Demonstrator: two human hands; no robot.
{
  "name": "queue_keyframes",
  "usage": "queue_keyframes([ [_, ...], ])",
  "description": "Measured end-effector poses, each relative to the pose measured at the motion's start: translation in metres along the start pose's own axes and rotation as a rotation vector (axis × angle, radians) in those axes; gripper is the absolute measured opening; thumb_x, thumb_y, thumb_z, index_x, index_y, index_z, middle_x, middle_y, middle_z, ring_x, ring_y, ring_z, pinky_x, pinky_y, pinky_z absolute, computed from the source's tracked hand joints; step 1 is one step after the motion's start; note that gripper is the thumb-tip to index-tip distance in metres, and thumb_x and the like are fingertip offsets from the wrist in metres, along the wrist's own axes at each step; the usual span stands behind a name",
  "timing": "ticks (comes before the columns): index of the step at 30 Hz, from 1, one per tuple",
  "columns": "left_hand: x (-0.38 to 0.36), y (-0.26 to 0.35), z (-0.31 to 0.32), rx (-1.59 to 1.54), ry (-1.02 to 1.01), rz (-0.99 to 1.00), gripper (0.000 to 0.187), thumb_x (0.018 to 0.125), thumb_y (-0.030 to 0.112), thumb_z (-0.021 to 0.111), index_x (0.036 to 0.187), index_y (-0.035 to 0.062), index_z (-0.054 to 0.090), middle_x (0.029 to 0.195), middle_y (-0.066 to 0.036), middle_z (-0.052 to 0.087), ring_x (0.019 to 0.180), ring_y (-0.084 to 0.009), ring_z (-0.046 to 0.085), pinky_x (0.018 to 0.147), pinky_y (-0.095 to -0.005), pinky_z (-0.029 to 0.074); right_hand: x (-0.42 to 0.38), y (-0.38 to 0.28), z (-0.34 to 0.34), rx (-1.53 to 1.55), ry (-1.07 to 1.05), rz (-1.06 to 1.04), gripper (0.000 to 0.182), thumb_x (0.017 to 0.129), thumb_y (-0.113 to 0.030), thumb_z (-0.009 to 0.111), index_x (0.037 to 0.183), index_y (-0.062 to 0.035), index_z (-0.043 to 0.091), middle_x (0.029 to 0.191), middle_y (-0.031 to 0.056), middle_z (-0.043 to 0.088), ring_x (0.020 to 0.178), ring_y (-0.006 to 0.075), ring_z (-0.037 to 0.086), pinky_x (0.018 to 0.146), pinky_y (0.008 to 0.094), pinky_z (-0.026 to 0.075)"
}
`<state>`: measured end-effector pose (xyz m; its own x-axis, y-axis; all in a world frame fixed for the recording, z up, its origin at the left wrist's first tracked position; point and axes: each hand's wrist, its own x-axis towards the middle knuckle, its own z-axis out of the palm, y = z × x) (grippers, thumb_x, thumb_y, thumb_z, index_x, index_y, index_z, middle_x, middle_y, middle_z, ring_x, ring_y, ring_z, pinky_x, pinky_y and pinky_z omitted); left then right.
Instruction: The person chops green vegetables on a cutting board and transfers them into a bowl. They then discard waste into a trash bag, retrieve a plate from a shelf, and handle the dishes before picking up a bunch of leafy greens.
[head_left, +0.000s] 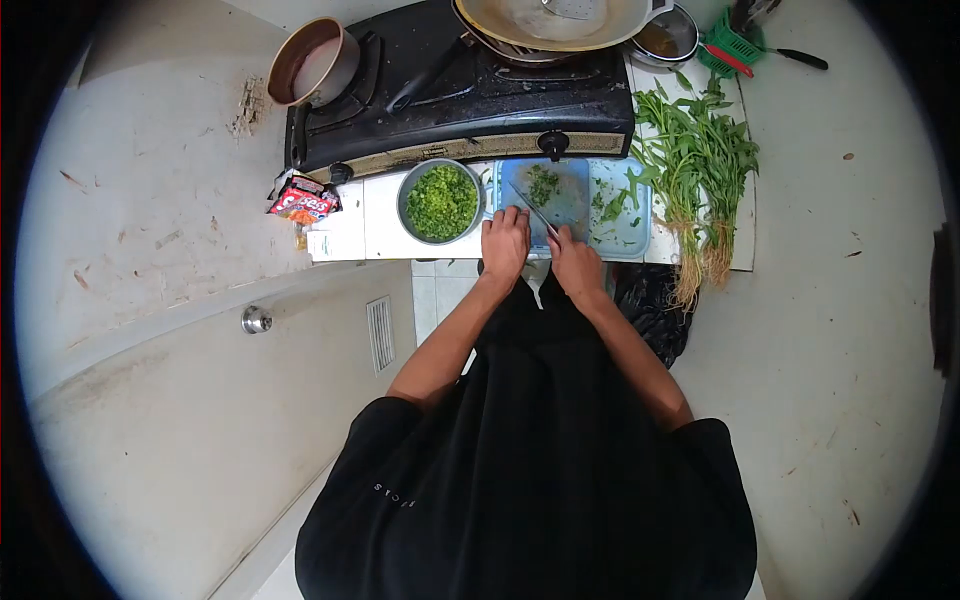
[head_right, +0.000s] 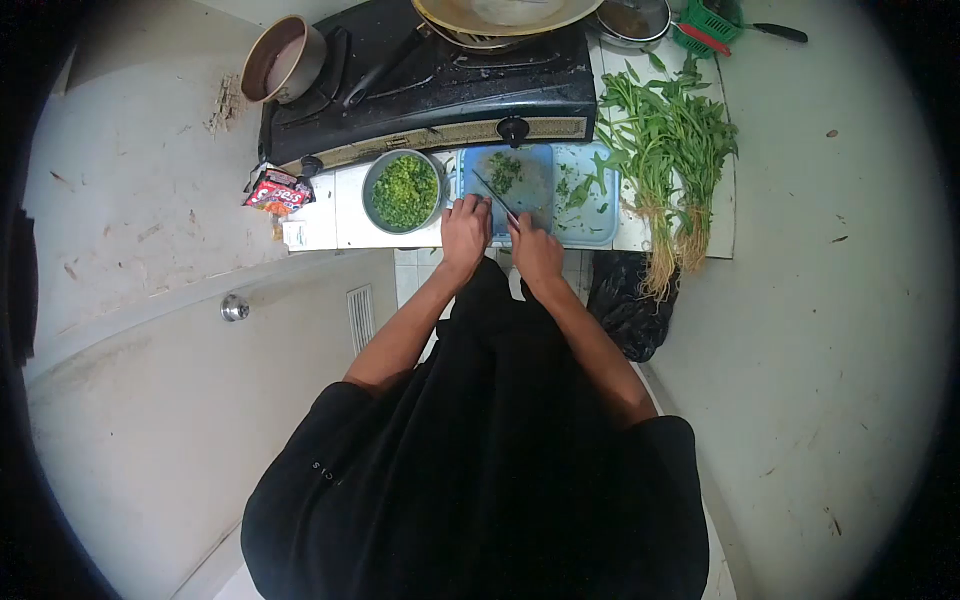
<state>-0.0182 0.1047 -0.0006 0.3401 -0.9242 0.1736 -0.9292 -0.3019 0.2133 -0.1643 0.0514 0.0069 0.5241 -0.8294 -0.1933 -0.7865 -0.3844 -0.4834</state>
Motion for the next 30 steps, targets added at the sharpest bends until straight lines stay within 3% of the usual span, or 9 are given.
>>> queue_keyframes([
  [4,0.012,-0.006,-0.001,-0.382,0.110,-0.133,0.014,0.091,0.012,0.064,0.097,0.0028,0.073,0.089,-0.014,0.068,0.081,-0.0313,0.065,0.073,-0.0428,0.050,0.003,0.017,-0.004,0.221,-0.007,-0.051,0.030,0.100,-0.036,0.054,0.101,-0.0067,0.055,0.073,0.0244,0.066,0.072,0.0491,0.064,0.065,0.0582,0.050],
  [6,0.013,-0.003,-0.005,-0.720,0.077,-0.446,0.018,0.094,0.011,0.063,0.093,-0.0051,0.072,0.091,-0.020,0.071,0.082,-0.0359,0.069,0.075,-0.0419,0.054,-0.004,0.025,-0.010,0.289,-0.041,-0.058,0.031,0.100,-0.037,0.054,0.100,-0.0067,0.056,0.074,0.0252,0.066,0.072,0.0497,0.063,0.065,0.0587,0.049],
  [10,0.016,-0.006,0.000,-0.650,0.124,-0.349,0.020,0.096,0.010,0.061,0.098,-0.0055,0.072,0.095,-0.022,0.071,0.084,-0.0331,0.070,0.077,-0.0386,0.054,-0.009,0.034,-0.021,0.276,-0.111,-0.055,0.033,0.098,-0.040,0.057,0.101,-0.0070,0.057,0.076,0.0254,0.066,0.075,0.0494,0.063,0.066,0.0589,0.049],
  [12,0.014,-0.008,0.002,-0.661,0.167,-0.368,0.021,0.096,0.006,0.055,0.106,-0.0037,0.070,0.096,-0.026,0.069,0.087,-0.0402,0.069,0.079,-0.0431,0.054,-0.013,0.038,-0.026,0.265,-0.136,-0.073,0.033,0.097,-0.040,0.057,0.101,-0.0072,0.057,0.076,0.0251,0.066,0.075,0.0491,0.064,0.066,0.0586,0.049],
  [14,0.013,-0.009,0.003,-0.698,0.167,-0.409,0.022,0.096,0.006,0.054,0.108,-0.0040,0.070,0.098,-0.026,0.069,0.089,-0.0404,0.068,0.080,-0.0430,0.053,-0.014,0.040,-0.029,0.220,-0.209,-0.078,0.033,0.097,-0.040,0.057,0.100,-0.0074,0.058,0.076,0.0235,0.067,0.076,0.0477,0.065,0.067,0.0575,0.050],
  [21,0.012,-0.009,0.000,-0.750,0.122,-0.417,0.023,0.095,0.005,0.054,0.111,-0.0049,0.068,0.099,-0.025,0.068,0.090,-0.0401,0.066,0.083,-0.0435,0.052,0.019,0.031,-0.031,0.089,-0.081,-0.102,0.030,0.097,-0.040,0.057,0.102,-0.0109,0.060,0.077,0.0206,0.068,0.075,0.0454,0.066,0.068,0.0546,0.052],
  [23,0.015,-0.009,0.006,-0.723,0.181,-0.350,0.023,0.095,0.007,0.057,0.112,-0.0048,0.068,0.094,-0.023,0.069,0.084,-0.0359,0.068,0.077,-0.0418,0.053,0.034,0.029,-0.034,0.070,-0.075,-0.051,0.030,0.097,-0.040,0.057,0.103,-0.0108,0.060,0.078,0.0207,0.068,0.076,0.0461,0.066,0.069,0.0550,0.052],
  [26,0.024,0.001,-0.012,-0.820,0.010,-0.506,0.022,0.096,0.017,0.064,0.102,-0.0019,0.073,0.080,-0.019,0.070,0.071,-0.0253,0.068,0.065,-0.0367,0.051,0.036,0.027,-0.047,0.144,-0.078,-0.039,0.032,0.096,-0.039,0.058,0.104,-0.0081,0.062,0.078,0.0229,0.067,0.078,0.0455,0.066,0.069,0.0556,0.052],
  [30,0.040,0.012,-0.019,-0.703,-0.179,-0.567,0.027,0.097,0.024,0.062,0.095,-0.0001,0.074,0.084,-0.019,0.070,0.071,-0.0282,0.068,0.066,-0.0375,0.051,0.010,0.035,-0.060,0.312,-0.055,-0.004,0.034,0.097,-0.039,0.059,0.106,-0.0068,0.060,0.080,0.0246,0.067,0.080,0.0473,0.065,0.068,0.0557,0.051],
])
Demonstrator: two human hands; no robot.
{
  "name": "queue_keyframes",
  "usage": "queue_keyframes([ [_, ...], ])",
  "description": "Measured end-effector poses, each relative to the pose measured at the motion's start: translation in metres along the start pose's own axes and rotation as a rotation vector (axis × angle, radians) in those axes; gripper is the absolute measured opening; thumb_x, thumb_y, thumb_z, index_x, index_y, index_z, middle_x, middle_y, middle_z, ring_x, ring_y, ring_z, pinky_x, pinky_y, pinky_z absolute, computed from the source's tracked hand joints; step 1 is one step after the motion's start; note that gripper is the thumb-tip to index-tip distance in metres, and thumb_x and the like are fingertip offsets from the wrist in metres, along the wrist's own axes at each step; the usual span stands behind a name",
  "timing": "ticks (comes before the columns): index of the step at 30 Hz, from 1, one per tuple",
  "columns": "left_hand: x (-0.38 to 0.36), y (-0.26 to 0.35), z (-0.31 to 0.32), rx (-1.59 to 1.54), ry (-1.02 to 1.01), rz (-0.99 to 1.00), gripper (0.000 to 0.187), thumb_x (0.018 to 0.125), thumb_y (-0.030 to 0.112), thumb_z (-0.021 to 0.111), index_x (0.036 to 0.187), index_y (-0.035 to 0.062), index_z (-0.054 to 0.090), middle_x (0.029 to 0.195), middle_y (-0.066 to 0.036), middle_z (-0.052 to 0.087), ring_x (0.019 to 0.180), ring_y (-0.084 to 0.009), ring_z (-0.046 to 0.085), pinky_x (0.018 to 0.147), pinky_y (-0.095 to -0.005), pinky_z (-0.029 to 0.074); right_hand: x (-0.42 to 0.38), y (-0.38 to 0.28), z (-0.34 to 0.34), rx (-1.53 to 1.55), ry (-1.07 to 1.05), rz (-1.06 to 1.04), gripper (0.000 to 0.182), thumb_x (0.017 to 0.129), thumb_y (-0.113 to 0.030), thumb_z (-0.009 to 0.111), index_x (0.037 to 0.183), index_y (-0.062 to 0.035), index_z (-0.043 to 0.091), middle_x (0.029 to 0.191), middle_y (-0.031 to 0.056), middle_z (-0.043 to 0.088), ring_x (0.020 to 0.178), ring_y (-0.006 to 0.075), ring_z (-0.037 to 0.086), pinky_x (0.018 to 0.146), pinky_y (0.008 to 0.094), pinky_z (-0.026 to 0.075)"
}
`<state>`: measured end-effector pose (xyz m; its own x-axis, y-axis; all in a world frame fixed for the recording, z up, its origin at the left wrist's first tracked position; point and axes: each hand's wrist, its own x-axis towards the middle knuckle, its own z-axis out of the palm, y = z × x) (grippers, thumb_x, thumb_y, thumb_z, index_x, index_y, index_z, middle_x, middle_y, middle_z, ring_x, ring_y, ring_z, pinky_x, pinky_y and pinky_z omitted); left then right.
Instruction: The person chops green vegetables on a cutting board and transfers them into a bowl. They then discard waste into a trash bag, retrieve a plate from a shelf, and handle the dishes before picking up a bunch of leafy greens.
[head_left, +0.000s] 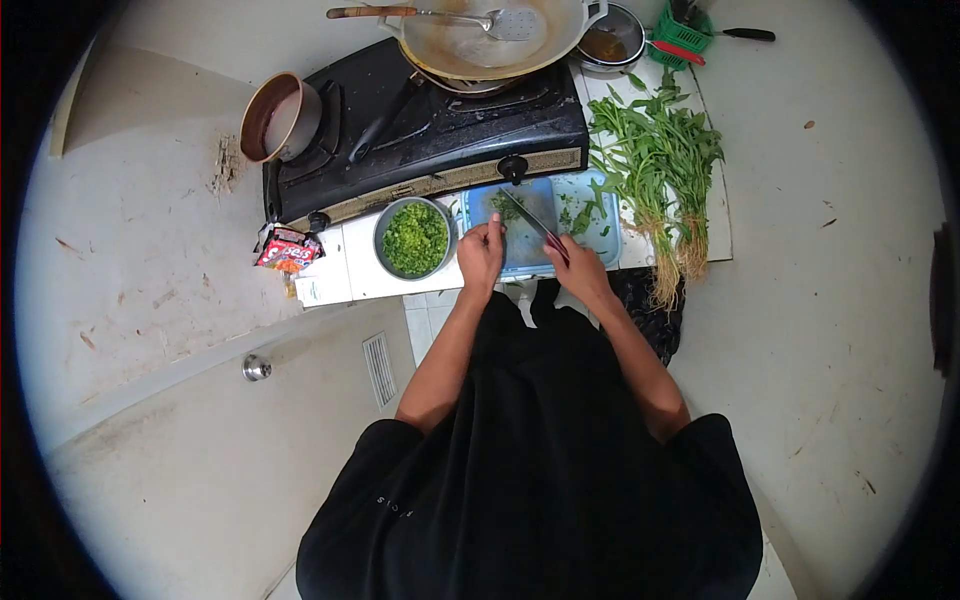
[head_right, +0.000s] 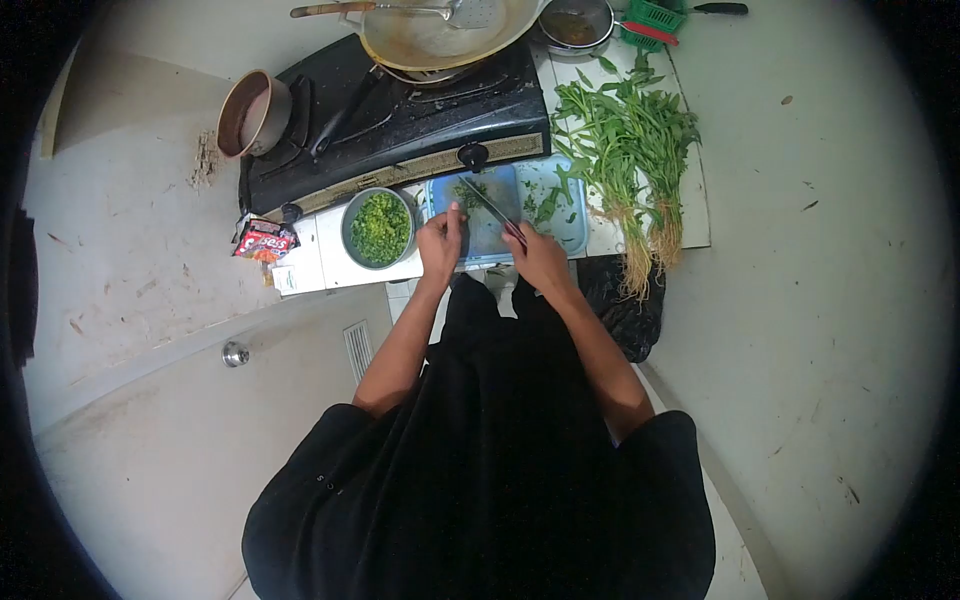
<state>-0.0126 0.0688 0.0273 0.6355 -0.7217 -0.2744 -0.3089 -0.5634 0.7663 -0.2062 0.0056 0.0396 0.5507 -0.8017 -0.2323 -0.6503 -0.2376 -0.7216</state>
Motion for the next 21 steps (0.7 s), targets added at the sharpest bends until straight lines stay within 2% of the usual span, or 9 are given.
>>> queue_keyframes([
  [2,0.005,0.006,0.016,0.131,0.095,0.282,0.029,0.096,0.028,0.062,0.090,0.0018,0.074,0.084,-0.017,0.070,0.071,-0.0333,0.067,0.065,-0.0392,0.052,-0.020,0.010,0.002,0.145,0.137,0.028,0.033,0.098,-0.038,0.058,0.105,-0.0059,0.059,0.082,0.0257,0.067,0.081,0.0489,0.064,0.067,0.0552,0.049],
  [6,0.006,0.016,0.066,0.010,0.006,0.543,0.024,0.091,0.026,0.066,0.083,0.0050,0.073,0.082,-0.015,0.069,0.075,-0.0362,0.065,0.069,-0.0427,0.052,-0.053,0.034,0.007,0.199,0.286,0.093,0.031,0.099,-0.036,0.058,0.102,-0.0048,0.058,0.080,0.0255,0.066,0.080,0.0477,0.065,0.065,0.0524,0.049],
  [8,0.002,0.032,0.081,0.313,-0.229,0.658,0.024,0.084,0.028,0.072,0.086,0.0041,0.073,0.088,-0.016,0.070,0.086,-0.0317,0.067,0.076,-0.0442,0.051,-0.064,0.034,-0.001,0.293,0.410,0.140,0.031,0.100,-0.035,0.058,0.099,-0.0037,0.057,0.077,0.0254,0.065,0.079,0.0460,0.066,0.063,0.0487,0.049],
  [9,0.000,0.036,0.090,0.315,-0.229,0.663,0.024,0.084,0.028,0.072,0.086,0.0041,0.073,0.088,-0.016,0.070,0.086,-0.0317,0.067,0.076,-0.0442,0.051,-0.066,0.038,-0.004,0.294,0.414,0.140,0.031,0.100,-0.035,0.058,0.099,-0.0037,0.057,0.077,0.0254,0.065,0.079,0.0460,0.066,0.063,0.0487,0.049],
  [11,-0.002,0.042,0.110,0.683,-0.102,0.682,0.022,0.081,0.030,0.074,0.089,0.0089,0.072,0.095,-0.011,0.070,0.099,-0.0281,0.063,0.084,-0.0438,0.048,-0.070,0.050,-0.011,0.304,0.399,0.273,0.031,0.101,-0.035,0.057,0.100,-0.0032,0.057,0.077,0.0248,0.065,0.080,0.0445,0.067,0.063,0.0458,0.050],
  [12,0.000,0.041,0.119,0.800,-0.134,0.630,0.023,0.081,0.032,0.074,0.093,0.0125,0.071,0.100,-0.006,0.070,0.107,-0.0256,0.059,0.089,-0.0424,0.044,-0.072,0.051,-0.016,0.303,0.411,0.268,0.028,0.103,-0.029,0.056,0.105,-0.0012,0.058,0.080,0.0224,0.064,0.074,0.0390,0.067,0.066,0.0410,0.050],
  [16,0.006,0.036,0.122,0.788,-0.182,0.639,0.021,0.086,0.029,0.069,0.095,0.0102,0.072,0.099,-0.008,0.070,0.103,-0.0255,0.063,0.088,-0.0434,0.045,-0.076,0.057,-0.024,0.292,0.508,0.239,0.029,0.103,-0.030,0.056,0.106,-0.0016,0.058,0.080,0.0223,0.065,0.075,0.0387,0.067,0.066,0.0408,0.050],
  [18,0.008,0.037,0.109,0.610,-0.235,0.544,0.017,0.086,0.024,0.067,0.092,0.0088,0.072,0.092,-0.015,0.072,0.093,-0.0323,0.067,0.080,-0.0488,0.049,-0.078,0.059,-0.024,0.315,0.530,0.242,0.029,0.103,-0.031,0.056,0.107,-0.0018,0.057,0.080,0.0227,0.065,0.075,0.0393,0.067,0.066,0.0414,0.050],
  [21,0.015,0.046,0.093,0.369,-0.309,0.429,0.018,0.090,0.017,0.062,0.096,0.0039,0.072,0.088,-0.021,0.071,0.081,-0.0380,0.070,0.075,-0.0500,0.053,-0.082,0.062,-0.021,0.304,0.539,0.253,0.030,0.103,-0.031,0.055,0.107,-0.0018,0.057,0.080,0.0225,0.065,0.075,0.0391,0.067,0.066,0.0413,0.050],
])
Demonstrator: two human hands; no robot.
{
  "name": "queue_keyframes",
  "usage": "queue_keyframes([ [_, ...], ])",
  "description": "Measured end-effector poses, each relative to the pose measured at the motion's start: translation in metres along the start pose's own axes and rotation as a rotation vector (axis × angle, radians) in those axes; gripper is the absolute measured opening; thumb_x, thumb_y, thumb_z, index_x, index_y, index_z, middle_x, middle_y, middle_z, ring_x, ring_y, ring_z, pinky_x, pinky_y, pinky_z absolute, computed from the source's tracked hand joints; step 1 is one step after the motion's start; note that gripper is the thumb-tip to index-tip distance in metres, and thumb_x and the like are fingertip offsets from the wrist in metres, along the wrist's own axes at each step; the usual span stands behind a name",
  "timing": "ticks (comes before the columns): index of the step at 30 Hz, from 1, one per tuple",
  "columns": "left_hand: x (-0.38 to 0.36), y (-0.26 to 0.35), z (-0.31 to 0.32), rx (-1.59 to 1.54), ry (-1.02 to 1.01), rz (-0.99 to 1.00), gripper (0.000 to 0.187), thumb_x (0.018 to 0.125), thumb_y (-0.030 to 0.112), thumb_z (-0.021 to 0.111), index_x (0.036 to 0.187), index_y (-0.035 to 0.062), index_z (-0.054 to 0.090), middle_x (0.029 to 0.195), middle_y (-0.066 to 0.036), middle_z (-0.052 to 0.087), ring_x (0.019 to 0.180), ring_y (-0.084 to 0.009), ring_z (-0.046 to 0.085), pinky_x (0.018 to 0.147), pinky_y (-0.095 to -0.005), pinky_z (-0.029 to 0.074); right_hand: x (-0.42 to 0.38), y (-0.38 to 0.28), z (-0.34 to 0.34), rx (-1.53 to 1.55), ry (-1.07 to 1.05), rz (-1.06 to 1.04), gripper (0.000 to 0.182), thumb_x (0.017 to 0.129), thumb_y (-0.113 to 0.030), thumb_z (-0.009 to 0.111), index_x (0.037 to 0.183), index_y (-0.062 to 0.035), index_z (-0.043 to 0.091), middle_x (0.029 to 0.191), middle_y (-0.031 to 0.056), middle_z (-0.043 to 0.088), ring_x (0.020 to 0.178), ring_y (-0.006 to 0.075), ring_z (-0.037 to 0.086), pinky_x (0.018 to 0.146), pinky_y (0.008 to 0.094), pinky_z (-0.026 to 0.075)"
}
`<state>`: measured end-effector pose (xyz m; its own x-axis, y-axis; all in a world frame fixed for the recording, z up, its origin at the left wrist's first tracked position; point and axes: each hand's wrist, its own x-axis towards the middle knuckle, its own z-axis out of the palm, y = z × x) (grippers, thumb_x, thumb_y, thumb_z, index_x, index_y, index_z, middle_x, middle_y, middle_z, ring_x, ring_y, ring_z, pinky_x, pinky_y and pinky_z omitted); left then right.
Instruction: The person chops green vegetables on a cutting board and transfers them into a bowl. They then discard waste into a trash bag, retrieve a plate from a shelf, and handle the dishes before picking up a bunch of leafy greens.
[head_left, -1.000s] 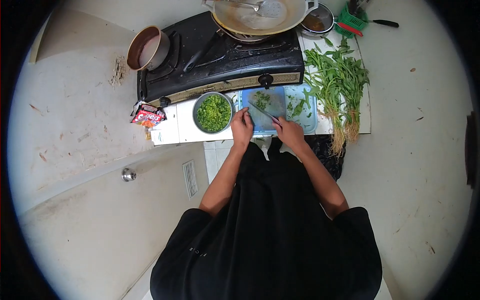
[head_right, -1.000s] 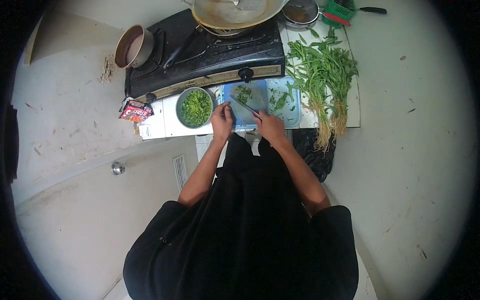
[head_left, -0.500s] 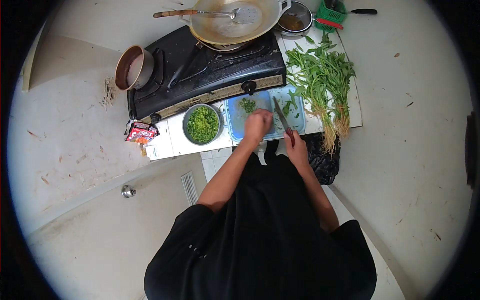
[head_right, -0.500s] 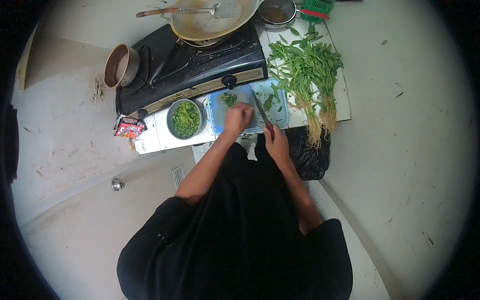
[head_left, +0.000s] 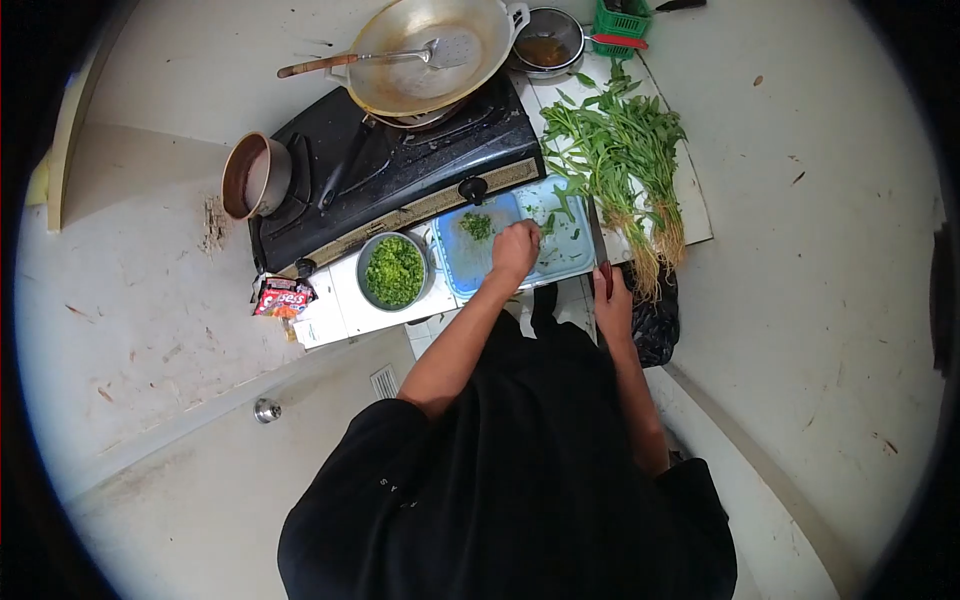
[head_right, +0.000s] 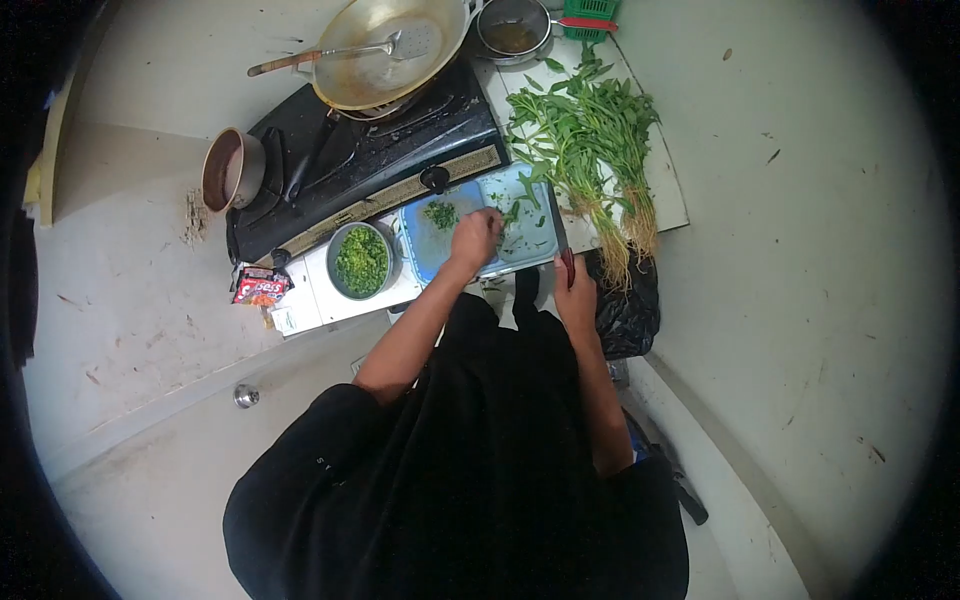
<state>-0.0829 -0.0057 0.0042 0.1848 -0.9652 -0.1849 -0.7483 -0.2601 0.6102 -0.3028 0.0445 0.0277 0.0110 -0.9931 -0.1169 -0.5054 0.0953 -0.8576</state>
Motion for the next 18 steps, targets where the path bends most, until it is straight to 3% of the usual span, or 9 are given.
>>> queue_keyframes([
  [1,0.002,0.005,-0.007,-0.061,0.034,0.017,0.020,0.092,0.013,0.059,0.101,0.0006,0.071,0.088,-0.023,0.071,0.079,-0.0418,0.069,0.074,-0.0483,0.055,-0.001,0.001,0.000,0.003,0.006,0.004,0.030,0.103,-0.031,0.055,0.107,-0.0018,0.057,0.080,0.0225,0.065,0.075,0.0391,0.067,0.066,0.0413,0.050],
  [8,0.025,0.029,-0.010,-0.292,0.145,0.074,0.018,0.091,0.018,0.062,0.099,0.0050,0.071,0.093,-0.024,0.070,0.085,-0.0417,0.068,0.078,-0.0491,0.055,-0.007,0.005,-0.001,0.027,-0.035,0.040,0.030,0.103,-0.032,0.055,0.103,-0.0016,0.056,0.076,0.0215,0.063,0.071,0.0386,0.066,0.063,0.0413,0.049],
  [13,0.018,0.017,0.010,0.364,-0.053,0.034,0.025,0.090,0.028,0.068,0.103,0.0068,0.070,0.099,-0.016,0.073,0.092,-0.0331,0.069,0.083,-0.0463,0.053,-0.006,0.005,-0.006,0.037,0.017,-0.004,0.029,0.103,-0.031,0.055,0.102,-0.0015,0.055,0.076,0.0224,0.062,0.071,0.0399,0.065,0.063,0.0417,0.049],
  [15,0.016,0.021,0.012,0.343,-0.055,0.009,0.026,0.089,0.028,0.067,0.103,0.0064,0.070,0.100,-0.015,0.072,0.096,-0.0318,0.068,0.085,-0.0459,0.052,-0.006,0.007,-0.009,0.014,-0.004,0.032,0.033,0.101,-0.034,0.056,0.102,-0.0020,0.054,0.082,0.0276,0.066,0.084,0.0481,0.065,0.065,0.0503,0.051],
  [18,0.015,0.031,0.009,0.365,-0.022,-0.026,0.028,0.089,0.031,0.066,0.102,0.0056,0.070,0.102,-0.015,0.072,0.097,-0.0330,0.068,0.085,-0.0474,0.051,-0.008,0.010,-0.007,0.000,0.034,0.016,0.032,0.101,-0.034,0.057,0.102,-0.0017,0.054,0.082,0.0282,0.066,0.085,0.0486,0.065,0.065,0.0508,0.051],
])
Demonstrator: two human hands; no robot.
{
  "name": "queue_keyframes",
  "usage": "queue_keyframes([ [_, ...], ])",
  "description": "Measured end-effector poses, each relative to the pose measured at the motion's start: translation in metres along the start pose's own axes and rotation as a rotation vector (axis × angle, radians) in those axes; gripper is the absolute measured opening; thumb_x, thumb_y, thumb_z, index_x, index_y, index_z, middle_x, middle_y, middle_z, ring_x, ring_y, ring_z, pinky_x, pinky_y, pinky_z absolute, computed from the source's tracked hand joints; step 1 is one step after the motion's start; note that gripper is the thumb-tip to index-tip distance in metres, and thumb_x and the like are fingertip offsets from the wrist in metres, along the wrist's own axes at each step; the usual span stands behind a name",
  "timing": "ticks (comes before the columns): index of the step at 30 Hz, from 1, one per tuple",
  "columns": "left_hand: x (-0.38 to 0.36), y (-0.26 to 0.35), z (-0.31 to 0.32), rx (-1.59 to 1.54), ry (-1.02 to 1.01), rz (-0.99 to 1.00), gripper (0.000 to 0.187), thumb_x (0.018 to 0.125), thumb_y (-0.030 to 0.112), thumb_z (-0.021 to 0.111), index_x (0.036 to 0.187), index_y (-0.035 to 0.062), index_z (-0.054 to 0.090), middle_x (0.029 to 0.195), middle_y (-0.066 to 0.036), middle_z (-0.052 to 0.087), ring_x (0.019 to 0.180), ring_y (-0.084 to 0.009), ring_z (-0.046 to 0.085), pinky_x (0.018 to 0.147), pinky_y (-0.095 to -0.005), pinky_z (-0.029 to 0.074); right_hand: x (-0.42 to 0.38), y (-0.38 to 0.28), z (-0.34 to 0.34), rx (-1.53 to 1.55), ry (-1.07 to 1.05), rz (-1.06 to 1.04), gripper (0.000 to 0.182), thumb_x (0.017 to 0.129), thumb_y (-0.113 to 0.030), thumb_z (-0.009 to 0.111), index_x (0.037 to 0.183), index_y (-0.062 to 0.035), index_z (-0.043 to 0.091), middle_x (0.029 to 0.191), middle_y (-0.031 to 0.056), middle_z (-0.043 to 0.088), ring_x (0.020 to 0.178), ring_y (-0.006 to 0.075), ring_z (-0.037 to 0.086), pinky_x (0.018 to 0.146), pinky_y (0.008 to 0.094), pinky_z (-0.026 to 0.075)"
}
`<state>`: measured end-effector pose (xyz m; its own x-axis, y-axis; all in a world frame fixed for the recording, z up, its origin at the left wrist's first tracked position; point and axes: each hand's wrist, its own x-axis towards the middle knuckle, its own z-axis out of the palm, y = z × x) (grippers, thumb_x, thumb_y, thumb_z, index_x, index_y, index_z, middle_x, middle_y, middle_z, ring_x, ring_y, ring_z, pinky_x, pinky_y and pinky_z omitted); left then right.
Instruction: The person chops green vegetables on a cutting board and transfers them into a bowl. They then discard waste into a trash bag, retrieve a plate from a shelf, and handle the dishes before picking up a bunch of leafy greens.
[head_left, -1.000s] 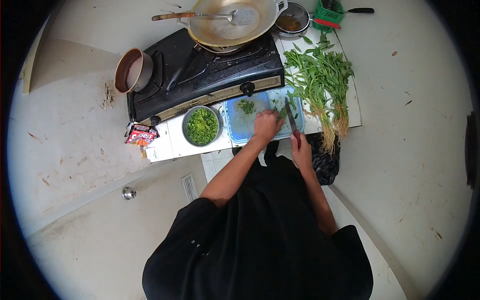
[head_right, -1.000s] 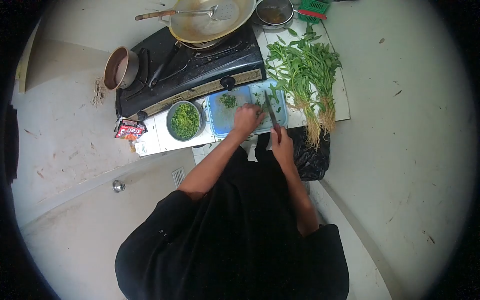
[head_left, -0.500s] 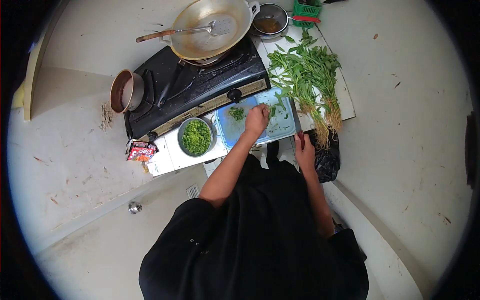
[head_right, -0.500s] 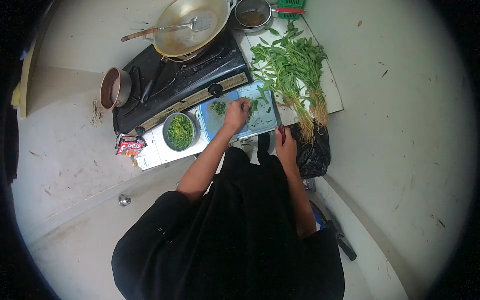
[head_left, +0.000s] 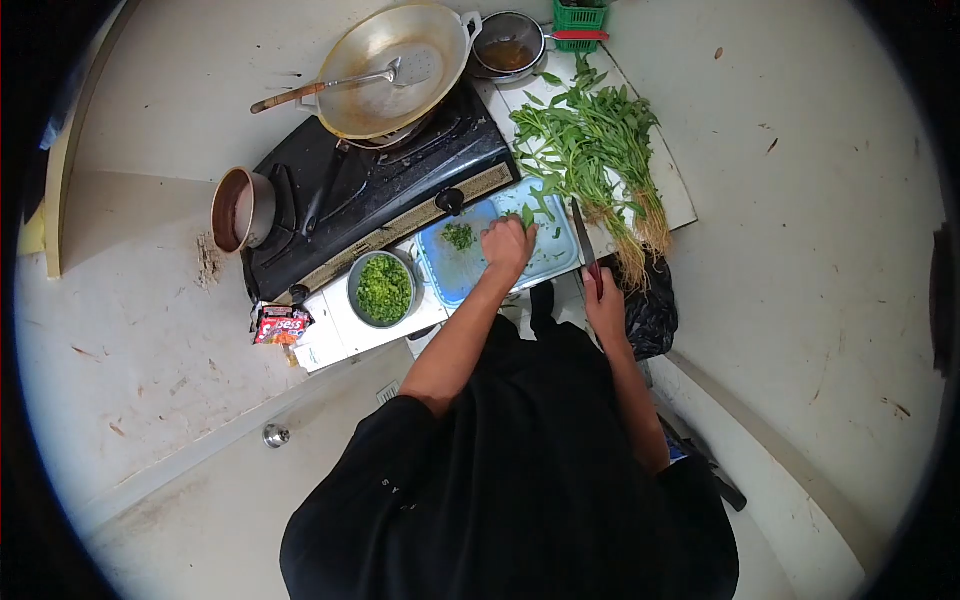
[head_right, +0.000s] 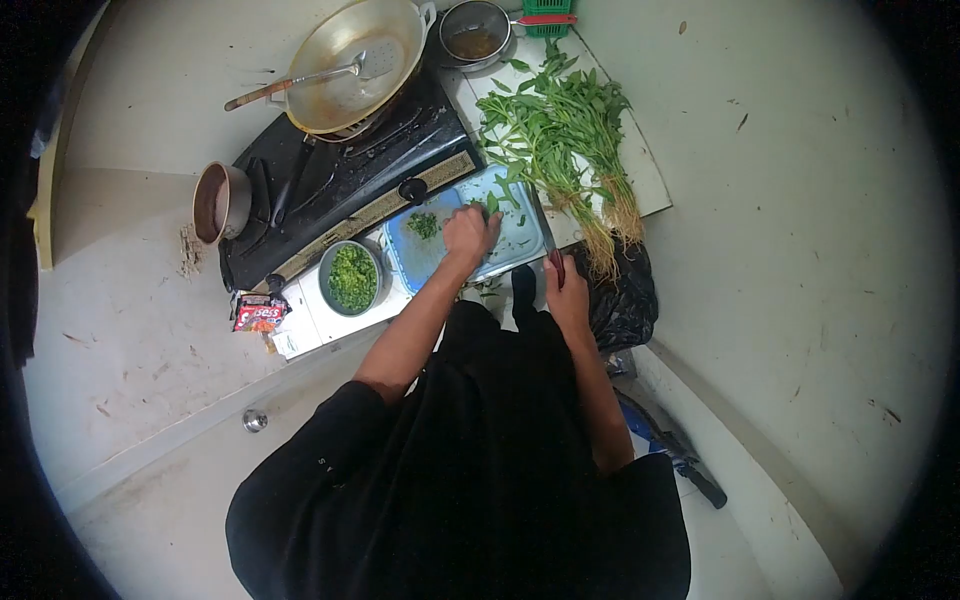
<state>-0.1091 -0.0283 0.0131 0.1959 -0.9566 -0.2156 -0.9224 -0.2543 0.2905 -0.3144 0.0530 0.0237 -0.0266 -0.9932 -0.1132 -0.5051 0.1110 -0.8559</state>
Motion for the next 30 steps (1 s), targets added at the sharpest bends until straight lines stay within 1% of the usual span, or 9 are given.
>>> queue_keyframes([
  [5,0.020,-0.014,0.035,0.080,0.098,0.092,0.032,0.088,0.033,0.066,0.102,0.0051,0.070,0.104,-0.017,0.071,0.096,-0.0358,0.069,0.085,-0.0495,0.051,-0.002,0.004,0.002,0.016,-0.039,0.019,0.032,0.100,-0.033,0.057,0.102,-0.0020,0.054,0.082,0.0282,0.065,0.084,0.0493,0.064,0.065,0.0511,0.050],
  [8,0.019,-0.008,0.021,0.019,0.083,0.103,0.022,0.089,0.024,0.063,0.099,0.0046,0.070,0.104,-0.016,0.071,0.100,-0.0332,0.068,0.086,-0.0458,0.052,-0.004,0.002,0.001,0.018,-0.040,0.018,0.031,0.100,-0.033,0.058,0.103,-0.0024,0.054,0.082,0.0280,0.065,0.084,0.0495,0.064,0.065,0.0513,0.050],
  [13,0.035,-0.006,0.019,-0.565,0.023,-0.157,0.023,0.085,0.018,0.066,0.096,-0.0018,0.067,0.101,-0.026,0.070,0.090,-0.0449,0.069,0.083,-0.0491,0.055,-0.004,0.000,0.001,0.018,-0.018,0.013,0.030,0.101,-0.032,0.057,0.100,-0.0017,0.054,0.078,0.0245,0.062,0.077,0.0455,0.065,0.063,0.0440,0.049],
  [20,0.052,0.032,0.014,-0.431,-0.044,-0.243,0.031,0.086,0.023,0.067,0.097,-0.0057,0.064,0.099,-0.029,0.070,0.093,-0.0442,0.069,0.086,-0.0484,0.055,-0.006,0.005,-0.001,0.000,-0.013,-0.007,0.029,0.101,-0.031,0.057,0.099,-0.0019,0.053,0.077,0.0248,0.062,0.076,0.0454,0.065,0.062,0.0445,0.049],
  [22,0.047,0.042,0.014,-0.330,0.045,-0.273,0.031,0.086,0.022,0.065,0.099,-0.0067,0.064,0.099,-0.030,0.069,0.096,-0.0429,0.069,0.086,-0.0476,0.056,-0.007,0.008,-0.001,0.000,-0.015,-0.001,0.029,0.101,-0.031,0.057,0.099,-0.0020,0.053,0.077,0.0248,0.062,0.075,0.0452,0.065,0.062,0.0444,0.049],
  [23,0.048,0.043,0.013,-0.331,0.045,-0.272,0.031,0.086,0.022,0.065,0.099,-0.0067,0.064,0.099,-0.030,0.069,0.096,-0.0429,0.069,0.086,-0.0476,0.056,-0.007,0.009,-0.001,0.003,-0.025,0.015,0.031,0.101,-0.033,0.057,0.100,-0.0024,0.053,0.079,0.0263,0.064,0.079,0.0475,0.064,0.063,0.0484,0.049],
  [24,0.053,0.042,0.017,-0.318,0.019,-0.290,0.030,0.086,0.020,0.064,0.099,-0.0068,0.065,0.099,-0.030,0.069,0.097,-0.0426,0.069,0.086,-0.0473,0.056,-0.006,0.009,-0.002,0.007,-0.034,0.029,0.032,0.100,-0.035,0.058,0.101,-0.0028,0.054,0.081,0.0278,0.065,0.083,0.0498,0.064,0.065,0.0524,0.049],
  [28,0.056,0.023,0.019,-0.367,-0.034,-0.271,0.026,0.085,0.016,0.061,0.096,-0.0067,0.068,0.099,-0.030,0.070,0.096,-0.0427,0.069,0.086,-0.0465,0.056,-0.007,0.009,-0.006,0.026,-0.033,0.043,0.033,0.100,-0.035,0.058,0.100,-0.0025,0.053,0.080,0.0277,0.065,0.083,0.0496,0.064,0.064,0.0524,0.049],
  [30,0.048,0.013,0.015,-0.375,0.058,-0.241,0.023,0.084,0.014,0.064,0.092,-0.0067,0.069,0.096,-0.029,0.071,0.092,-0.0435,0.069,0.084,-0.0458,0.056,-0.005,0.010,-0.007,0.009,-0.027,0.019,0.034,0.100,-0.036,0.058,0.099,-0.0024,0.053,0.079,0.0270,0.065,0.082,0.0490,0.064,0.063,0.0519,0.049],
])
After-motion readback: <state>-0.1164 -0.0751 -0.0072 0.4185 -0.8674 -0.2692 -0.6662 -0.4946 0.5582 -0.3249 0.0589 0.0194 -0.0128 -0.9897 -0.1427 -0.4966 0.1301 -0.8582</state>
